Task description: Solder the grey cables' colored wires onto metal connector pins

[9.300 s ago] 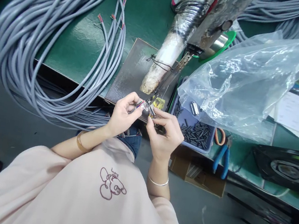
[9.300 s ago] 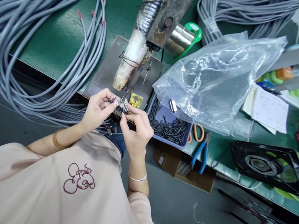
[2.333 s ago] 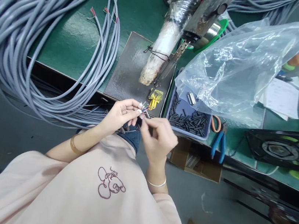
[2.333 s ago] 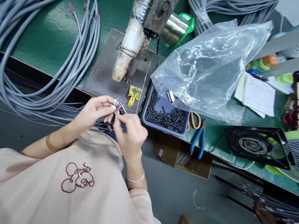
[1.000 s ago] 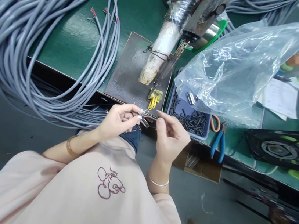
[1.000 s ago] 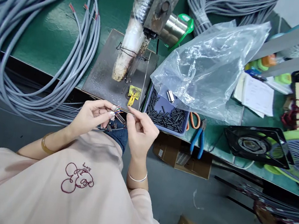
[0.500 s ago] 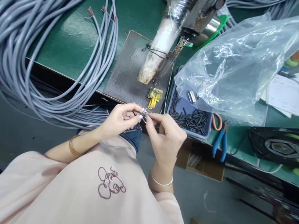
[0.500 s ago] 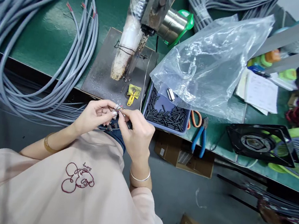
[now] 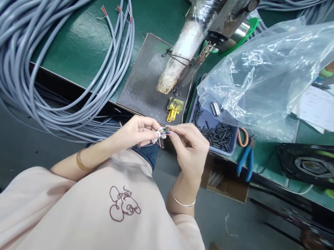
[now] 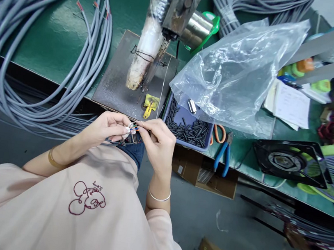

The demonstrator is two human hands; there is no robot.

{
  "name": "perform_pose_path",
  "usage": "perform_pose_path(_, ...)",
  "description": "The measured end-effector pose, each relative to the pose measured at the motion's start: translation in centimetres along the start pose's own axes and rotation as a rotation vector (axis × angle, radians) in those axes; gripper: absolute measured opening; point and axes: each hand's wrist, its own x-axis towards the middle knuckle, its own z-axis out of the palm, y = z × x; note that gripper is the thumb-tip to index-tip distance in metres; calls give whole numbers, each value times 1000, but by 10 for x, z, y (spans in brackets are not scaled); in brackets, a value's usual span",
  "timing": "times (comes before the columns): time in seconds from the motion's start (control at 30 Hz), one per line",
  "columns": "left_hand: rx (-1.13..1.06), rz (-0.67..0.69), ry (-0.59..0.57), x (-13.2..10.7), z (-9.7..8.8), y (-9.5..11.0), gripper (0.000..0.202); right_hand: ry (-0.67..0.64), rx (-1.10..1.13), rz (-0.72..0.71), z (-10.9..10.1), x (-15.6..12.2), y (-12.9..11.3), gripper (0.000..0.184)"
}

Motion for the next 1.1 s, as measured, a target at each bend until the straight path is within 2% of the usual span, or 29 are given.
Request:
perform_pose_path(0.2,12,-57,-59,-1,-1,1,16,-45,61,-2,-2,0,-3,9)
perform_pose_path(0.5,-6,-94,-101,1,-5,-2,24,-105,50,-20,-4,0,-1,10)
perform_pose_path(0.67,27,-93,-108,0,-4,-1,25,-115,57,29,0,-1,-5,14)
perform_pose_path(0.73,34,-48,-92,-2,-2,1,24,15,94,59,1,-1,-2,16)
perform_pose_path(0.83,30,21,-38,-4,0,2,22,421,215,70,0,-2,4,20)
perform_pose_path(0.87,28,35,-10,-3,0,1,21,509,227,64,-1,-3,5,20)
perform_pose_path(0.9,28,47,23,-3,1,1,21,532,204,56,-2,-4,5,18)
perform_pose_path(1.0,32,85,95,-1,1,-2,24,385,21,13,-1,-9,-3,7)
perform_pose_path(1.1,22,117,104,0,1,-2,25,289,-117,-47,3,-13,-12,15)
